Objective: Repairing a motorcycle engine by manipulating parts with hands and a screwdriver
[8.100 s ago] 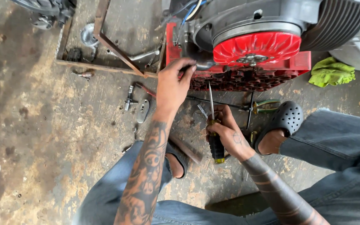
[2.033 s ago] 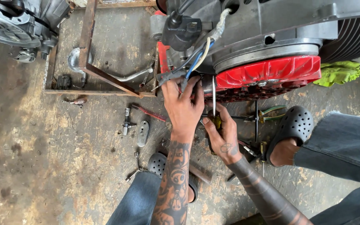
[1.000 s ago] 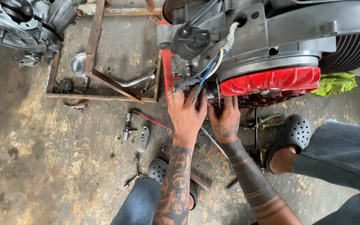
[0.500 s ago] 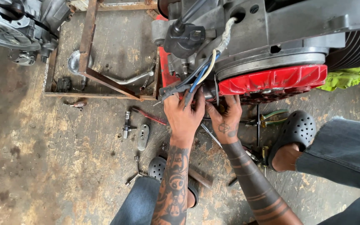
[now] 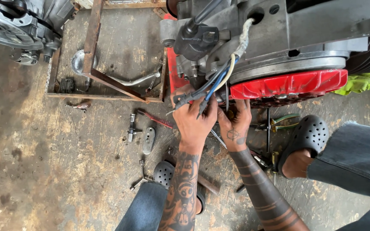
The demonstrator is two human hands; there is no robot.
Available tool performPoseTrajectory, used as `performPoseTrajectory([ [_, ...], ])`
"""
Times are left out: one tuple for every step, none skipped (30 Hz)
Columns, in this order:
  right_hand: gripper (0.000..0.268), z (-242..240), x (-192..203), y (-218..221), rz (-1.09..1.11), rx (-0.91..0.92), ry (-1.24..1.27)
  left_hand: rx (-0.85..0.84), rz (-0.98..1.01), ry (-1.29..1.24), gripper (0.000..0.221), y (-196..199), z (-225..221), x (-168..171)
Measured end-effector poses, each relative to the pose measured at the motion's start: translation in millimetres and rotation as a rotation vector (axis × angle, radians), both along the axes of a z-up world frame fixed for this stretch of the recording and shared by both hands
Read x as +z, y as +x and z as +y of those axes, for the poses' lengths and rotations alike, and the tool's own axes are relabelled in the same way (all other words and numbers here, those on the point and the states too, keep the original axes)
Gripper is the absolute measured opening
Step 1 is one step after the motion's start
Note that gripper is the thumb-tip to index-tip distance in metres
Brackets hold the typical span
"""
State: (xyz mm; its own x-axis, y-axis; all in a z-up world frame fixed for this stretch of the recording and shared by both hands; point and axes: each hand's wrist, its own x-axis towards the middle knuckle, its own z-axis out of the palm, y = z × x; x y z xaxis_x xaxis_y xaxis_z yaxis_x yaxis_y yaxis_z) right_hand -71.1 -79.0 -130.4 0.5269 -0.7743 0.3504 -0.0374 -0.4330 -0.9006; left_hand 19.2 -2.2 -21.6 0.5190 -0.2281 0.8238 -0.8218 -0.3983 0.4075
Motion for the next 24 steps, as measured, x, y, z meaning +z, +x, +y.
performPoseTrajectory([
  [0.049,0,3,1,-0.001,0.001,0.0,0.001,-0.001,0.0,0.016,0,0,-2],
  [0.048,1,6,1,-0.005,-0.002,0.006,0.007,0.0,0.003,0.017,-1,0,-3],
  [0.047,1,8,1,-0.01,-0.005,0.012,0.012,0.0,0.005,0.018,-1,0,-5],
  [0.047,1,4,1,-0.011,-0.005,0.012,0.012,-0.001,0.005,0.018,-2,-1,-3],
  [0.047,0,1,0,-0.001,-0.014,0.008,0.004,0.008,-0.006,0.016,-2,-1,0],
  [0.047,-1,-3,0,0.008,-0.024,0.003,-0.004,0.017,-0.017,0.014,-3,-2,3],
  [0.047,0,7,0,0.007,-0.025,0.002,-0.005,0.016,-0.018,0.014,-4,-3,3],
  [0.048,1,17,1,0.017,-0.022,-0.012,-0.013,0.019,-0.001,0.013,-4,-3,3],
  [0.049,2,27,2,0.026,-0.018,-0.027,-0.02,0.021,0.015,0.012,-4,-4,3],
  [0.049,0,15,1,0.022,-0.018,-0.027,-0.02,0.017,0.015,0.012,-4,-4,0],
  [0.05,-2,4,0,0.016,-0.026,-0.013,0.001,0.008,0.035,0.01,-3,-5,-4],
  [0.051,-2,-8,-2,0.012,-0.032,0.003,0.024,0.002,0.057,0.008,-4,-5,-8],
  [0.051,-2,-6,-2,0.011,-0.03,0.005,0.025,0.001,0.059,0.008,-5,-4,-5],
  [0.05,-3,-3,-2,0.022,-0.034,-0.007,0.023,0.016,0.08,0.007,-6,-4,-2],
  [0.049,-3,1,-2,0.033,-0.037,-0.018,0.02,0.032,0.102,0.005,-7,-3,1],
  [0.049,-2,4,-2,0.03,-0.034,-0.019,0.023,0.029,0.101,0.005,-8,-4,0],
  [0.046,-1,7,-1,0.042,-0.038,-0.02,0.021,0.062,0.099,0.002,-9,-4,0],
  [0.044,0,11,0,0.053,-0.04,-0.021,0.021,0.094,0.097,0.003,-9,-5,0],
  [0.044,-1,6,0,0.049,-0.037,-0.021,0.024,0.09,0.096,0.003,-8,-6,6],
  [0.046,-2,1,-1,0.032,-0.032,-0.022,0.02,0.09,0.071,0.003,-8,-7,12],
  [0.049,-3,-4,-1,0.015,-0.027,-0.023,0.016,0.089,0.045,0.003,-7,-9,17],
  [0.049,-4,-9,-2,0.013,-0.021,-0.023,0.023,0.086,0.045,0.003,-6,-9,13],
  [0.048,-5,-15,-3,0.019,-0.022,-0.018,0.044,0.052,0.066,0.002,-4,-9,9],
  [0.047,-7,-20,-3,0.025,-0.021,-0.012,0.068,0.018,0.087,0.003,-2,-9,5],
])
